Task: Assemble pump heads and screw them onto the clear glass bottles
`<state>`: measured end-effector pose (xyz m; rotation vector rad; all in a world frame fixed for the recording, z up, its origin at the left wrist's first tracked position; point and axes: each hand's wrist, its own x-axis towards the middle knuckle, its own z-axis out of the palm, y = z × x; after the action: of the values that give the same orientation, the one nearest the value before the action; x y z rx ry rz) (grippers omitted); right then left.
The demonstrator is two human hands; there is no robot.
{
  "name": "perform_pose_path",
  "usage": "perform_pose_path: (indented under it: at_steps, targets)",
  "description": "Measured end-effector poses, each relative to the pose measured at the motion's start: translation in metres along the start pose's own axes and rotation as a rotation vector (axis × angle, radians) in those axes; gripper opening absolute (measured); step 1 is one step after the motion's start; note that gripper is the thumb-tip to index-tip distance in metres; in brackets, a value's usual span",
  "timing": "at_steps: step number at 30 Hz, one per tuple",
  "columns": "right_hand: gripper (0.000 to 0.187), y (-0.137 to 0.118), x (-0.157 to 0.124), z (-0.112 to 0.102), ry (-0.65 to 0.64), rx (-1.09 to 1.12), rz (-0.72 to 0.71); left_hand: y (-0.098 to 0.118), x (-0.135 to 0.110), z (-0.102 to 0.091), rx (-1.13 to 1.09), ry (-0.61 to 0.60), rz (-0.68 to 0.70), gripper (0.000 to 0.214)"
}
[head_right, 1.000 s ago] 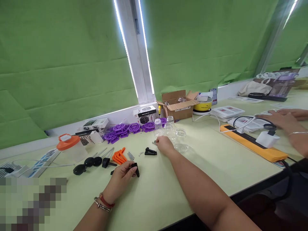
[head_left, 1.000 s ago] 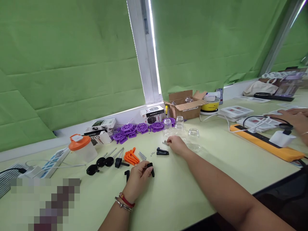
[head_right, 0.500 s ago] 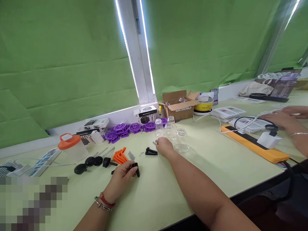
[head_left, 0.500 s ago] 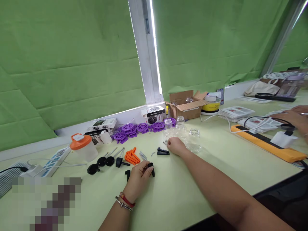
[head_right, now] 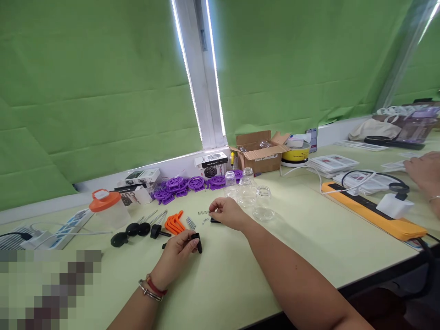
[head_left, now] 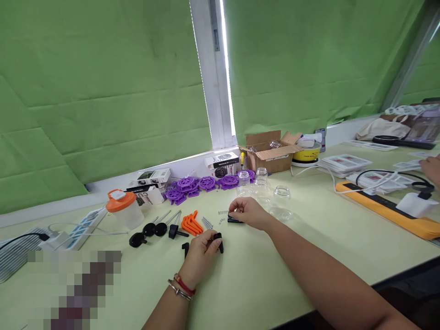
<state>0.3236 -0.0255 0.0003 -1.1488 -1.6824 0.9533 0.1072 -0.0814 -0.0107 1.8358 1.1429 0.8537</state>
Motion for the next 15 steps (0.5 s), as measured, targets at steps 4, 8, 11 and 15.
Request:
perform_pose_path:
  at_steps: [4, 8, 11, 15]
  targets:
    - [0.015, -0.010, -0.007, 0.003, -0.143, 0.033, -0.042, -0.001, 0.000, 0.000, -0.003, 0.001, 0.001, 0.024]
    - [0.014, -0.015, -0.011, 0.002, -0.200, 0.013, -0.080, -0.002, 0.001, 0.000, 0.031, 0.010, 0.015, 0.023]
    - [0.013, -0.016, -0.012, 0.002, -0.206, 0.004, -0.084, -0.002, 0.000, 0.000, 0.051, 0.015, 0.027, 0.022]
    - [0.013, -0.020, -0.014, 0.004, -0.215, 0.004, -0.091, -0.001, 0.000, 0.000, 0.061, 0.013, 0.040, 0.021]
